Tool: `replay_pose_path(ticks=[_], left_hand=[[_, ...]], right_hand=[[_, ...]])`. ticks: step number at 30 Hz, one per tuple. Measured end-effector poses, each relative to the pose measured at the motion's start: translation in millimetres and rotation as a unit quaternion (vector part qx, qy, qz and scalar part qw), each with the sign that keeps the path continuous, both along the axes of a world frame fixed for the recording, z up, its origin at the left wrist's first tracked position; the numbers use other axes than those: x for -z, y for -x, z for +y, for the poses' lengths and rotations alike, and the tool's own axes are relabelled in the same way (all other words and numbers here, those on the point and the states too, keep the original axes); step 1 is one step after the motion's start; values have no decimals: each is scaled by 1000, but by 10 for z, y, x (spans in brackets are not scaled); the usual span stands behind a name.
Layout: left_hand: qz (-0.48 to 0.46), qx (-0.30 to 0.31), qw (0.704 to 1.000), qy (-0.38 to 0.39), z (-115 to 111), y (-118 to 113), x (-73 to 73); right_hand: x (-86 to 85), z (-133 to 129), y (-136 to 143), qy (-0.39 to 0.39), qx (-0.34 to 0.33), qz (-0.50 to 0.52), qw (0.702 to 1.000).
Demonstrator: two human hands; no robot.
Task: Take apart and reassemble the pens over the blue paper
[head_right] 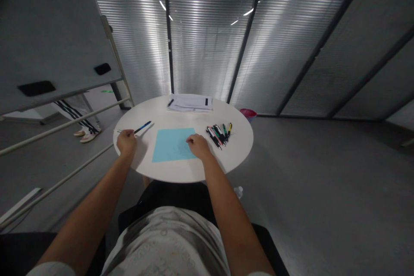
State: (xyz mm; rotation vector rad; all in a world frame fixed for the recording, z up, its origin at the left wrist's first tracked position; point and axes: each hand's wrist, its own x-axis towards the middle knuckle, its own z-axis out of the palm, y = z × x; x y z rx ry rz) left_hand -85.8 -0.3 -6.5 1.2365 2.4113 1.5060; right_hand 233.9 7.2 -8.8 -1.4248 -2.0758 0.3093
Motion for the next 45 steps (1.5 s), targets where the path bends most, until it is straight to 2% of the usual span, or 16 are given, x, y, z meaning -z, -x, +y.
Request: replay_pose_path(ticks=[9,21,30,32,35,38,41,45], left_hand=[[-34,31,998,-52,13,23,46],[-58,42,994,-81,44,30,87],[-82,134,968,-195,39,-33,41],[-86,159,960,-216,18,-126,-10],[-102,205,946,-228,-38,-418,-137],[-113,323,914,-219,-126,-816,-293],[-128,420,881,-175,-204,-1119,-403],[-154,461,862,-141,-220,-1190,-399]], right_hand=[[-1,-11,5,-15,-3,7,1000],[-8,-23,7,-10,2,3,1000],[19,-8,6,-14,-1,23,1000],[14,-4,8,-30,-2,48,998],[-15,6,-4,-73,37,119,989],[-46,20,-33,-71,102,216,969],[-54,40,-45,-34,119,297,947],[-64,60,-5,-5,91,366,926]])
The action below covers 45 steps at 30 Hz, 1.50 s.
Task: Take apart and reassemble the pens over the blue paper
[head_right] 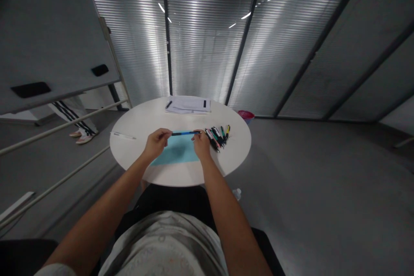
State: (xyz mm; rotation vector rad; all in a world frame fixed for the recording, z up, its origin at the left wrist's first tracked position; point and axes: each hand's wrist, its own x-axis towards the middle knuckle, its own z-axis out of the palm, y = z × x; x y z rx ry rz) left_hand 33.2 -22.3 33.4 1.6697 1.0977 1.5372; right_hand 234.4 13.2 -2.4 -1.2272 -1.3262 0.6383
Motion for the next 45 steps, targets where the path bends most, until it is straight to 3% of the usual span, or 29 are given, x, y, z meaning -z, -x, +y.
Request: replay_pose_path(ticks=[4,11,24,36,45], left_hand=[[-21,-7,999,40,59,148,125],[-51,-24,994,97,99,286,312],[-115,-43,987,106,74,263,285],[-6,-45,991,128,111,286,341],[-106,20,982,154,76,293,280]], right_hand=[[-42,2,29,18,-18,78,997],[-75,-54,49,36,-90,71,993],[-53,-51,86,53,-110,106,987],[-59,-68,94,49,-119,113,985],[-42,-78,106,74,-130,85,985]])
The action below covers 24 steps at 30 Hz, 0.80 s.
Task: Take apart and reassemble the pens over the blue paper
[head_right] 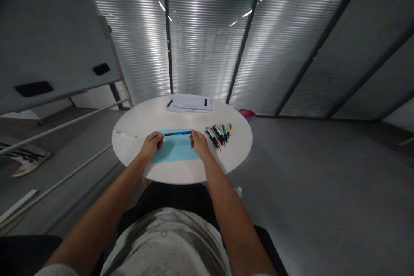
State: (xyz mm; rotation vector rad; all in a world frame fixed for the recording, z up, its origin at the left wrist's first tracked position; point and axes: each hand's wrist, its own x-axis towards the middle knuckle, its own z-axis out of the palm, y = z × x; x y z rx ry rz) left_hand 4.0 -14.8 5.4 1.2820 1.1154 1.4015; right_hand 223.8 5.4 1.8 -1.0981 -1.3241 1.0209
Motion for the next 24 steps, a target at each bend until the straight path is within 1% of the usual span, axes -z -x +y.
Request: replay_pose_path(ticks=[3,8,14,24], left_hand=[[-5,6,1000,-1,-9,3,-7],[-16,5,1000,9,-16,2,-4],[-14,-5,1000,0,-6,7,11],[-17,-7,1000,-11,3,3,15]], right_hand=[[1,2,3,6,-4,7,1000],[-5,5,2,-18,-6,-2,1000],[-16,-15,8,12,5,1,1000],[-38,-41,10,1,5,-4,1000]])
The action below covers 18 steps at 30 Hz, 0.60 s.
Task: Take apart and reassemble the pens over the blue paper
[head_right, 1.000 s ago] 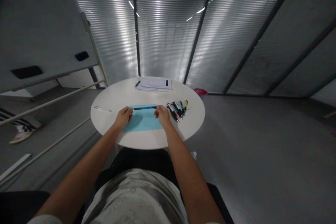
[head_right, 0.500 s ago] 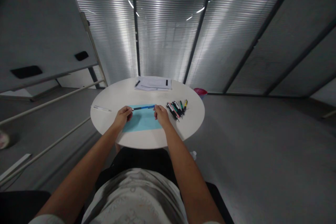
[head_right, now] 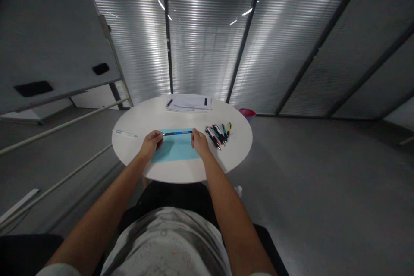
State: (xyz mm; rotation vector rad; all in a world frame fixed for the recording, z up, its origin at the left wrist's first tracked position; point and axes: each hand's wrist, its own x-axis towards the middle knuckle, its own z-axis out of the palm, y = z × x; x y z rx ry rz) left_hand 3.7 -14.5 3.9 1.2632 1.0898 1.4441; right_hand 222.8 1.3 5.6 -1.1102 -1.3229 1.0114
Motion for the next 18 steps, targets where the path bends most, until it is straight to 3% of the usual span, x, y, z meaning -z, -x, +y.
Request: replay_pose_path(ticks=[8,18], left_hand=[[20,12,1000,13,-25,-7,-42],[25,19,999,6,-21,-3,-29]], right_hand=[[-47,-23,15,8,-10,54,998],[-40,-13,7,8,0,40,999]])
